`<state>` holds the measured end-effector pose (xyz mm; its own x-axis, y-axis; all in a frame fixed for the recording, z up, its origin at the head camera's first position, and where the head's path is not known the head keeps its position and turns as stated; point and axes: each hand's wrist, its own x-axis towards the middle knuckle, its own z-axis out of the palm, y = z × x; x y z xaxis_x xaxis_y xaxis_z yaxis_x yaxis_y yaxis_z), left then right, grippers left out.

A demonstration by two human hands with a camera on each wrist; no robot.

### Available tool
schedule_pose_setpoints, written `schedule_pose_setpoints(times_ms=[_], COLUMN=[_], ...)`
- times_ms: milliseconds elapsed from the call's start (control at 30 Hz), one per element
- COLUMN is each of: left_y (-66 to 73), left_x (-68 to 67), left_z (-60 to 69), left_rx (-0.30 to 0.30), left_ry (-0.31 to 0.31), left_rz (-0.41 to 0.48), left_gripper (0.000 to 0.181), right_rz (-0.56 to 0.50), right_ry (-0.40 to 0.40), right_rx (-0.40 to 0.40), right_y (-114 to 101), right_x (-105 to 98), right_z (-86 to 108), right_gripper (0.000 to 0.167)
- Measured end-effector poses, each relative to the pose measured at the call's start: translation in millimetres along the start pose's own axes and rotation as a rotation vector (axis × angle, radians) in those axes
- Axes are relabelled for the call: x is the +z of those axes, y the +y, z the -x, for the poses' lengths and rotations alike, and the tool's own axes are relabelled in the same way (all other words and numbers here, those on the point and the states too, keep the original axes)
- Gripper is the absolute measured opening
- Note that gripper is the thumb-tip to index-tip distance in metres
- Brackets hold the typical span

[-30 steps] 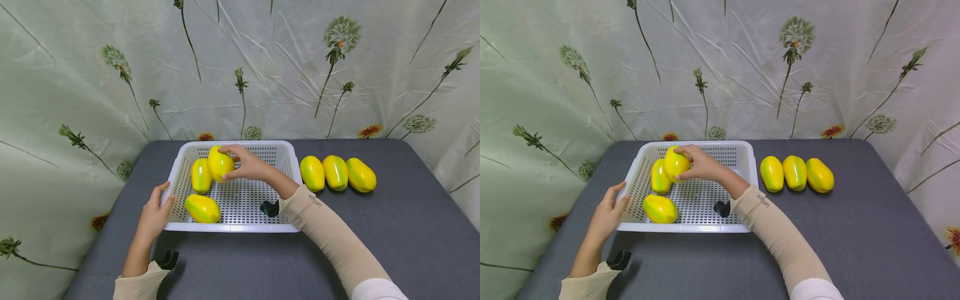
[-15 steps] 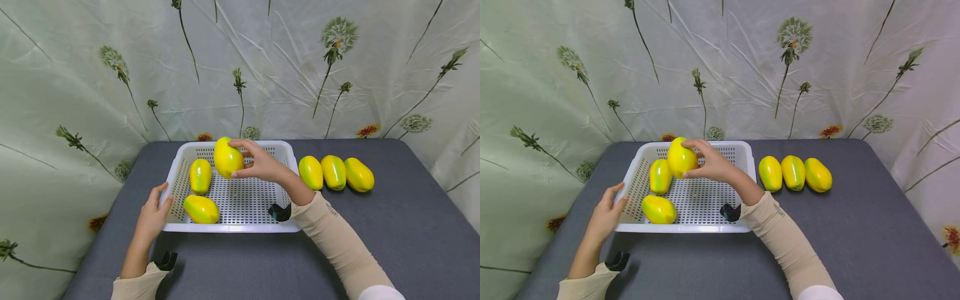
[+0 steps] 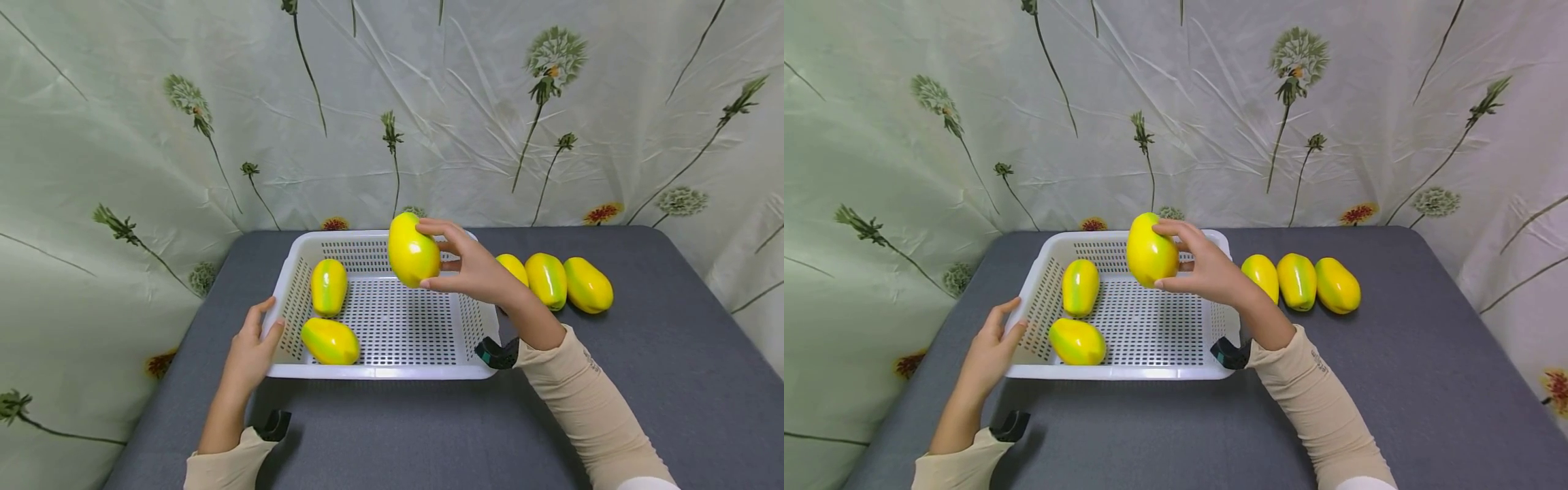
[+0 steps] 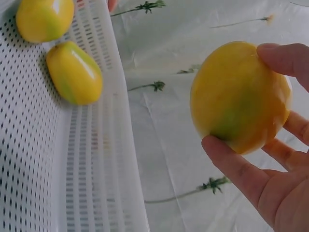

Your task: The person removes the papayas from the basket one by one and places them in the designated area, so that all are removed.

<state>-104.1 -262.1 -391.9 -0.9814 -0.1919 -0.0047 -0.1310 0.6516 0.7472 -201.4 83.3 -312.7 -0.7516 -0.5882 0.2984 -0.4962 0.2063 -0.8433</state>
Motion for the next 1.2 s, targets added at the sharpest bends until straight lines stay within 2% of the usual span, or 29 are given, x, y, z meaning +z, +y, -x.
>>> schedule_pose_setpoints(times_ms=[300,733,967,1200], left_y=[0.3,1.9,0.8,0.6], left_x=[-0.5,-0.3,-0.7,-0.5], left_z=[0.0,0.1,0.3,0.6], left_rx=[-0.003,-0.01,-0.001,-0.007], left_ry=[0.002,-0.004,-0.004,-0.006], left_rz=[-0.008,-0.003,0.001,0.003], left_gripper=[0.052,0.051,0.051,0.051], right_rz=[0.0,0.033,0.048,0.059], right_ry=[0.066,0.115,0.133,0.174], right_rx=[0.009,0.095,0.093,0.036], right_y=[12,34,38,41], right_x=[-18,-28,-33,-37], right_z=[36.7,87.2,109.0,129.5], right_gripper=[0.073,0.075,0.077,0.08])
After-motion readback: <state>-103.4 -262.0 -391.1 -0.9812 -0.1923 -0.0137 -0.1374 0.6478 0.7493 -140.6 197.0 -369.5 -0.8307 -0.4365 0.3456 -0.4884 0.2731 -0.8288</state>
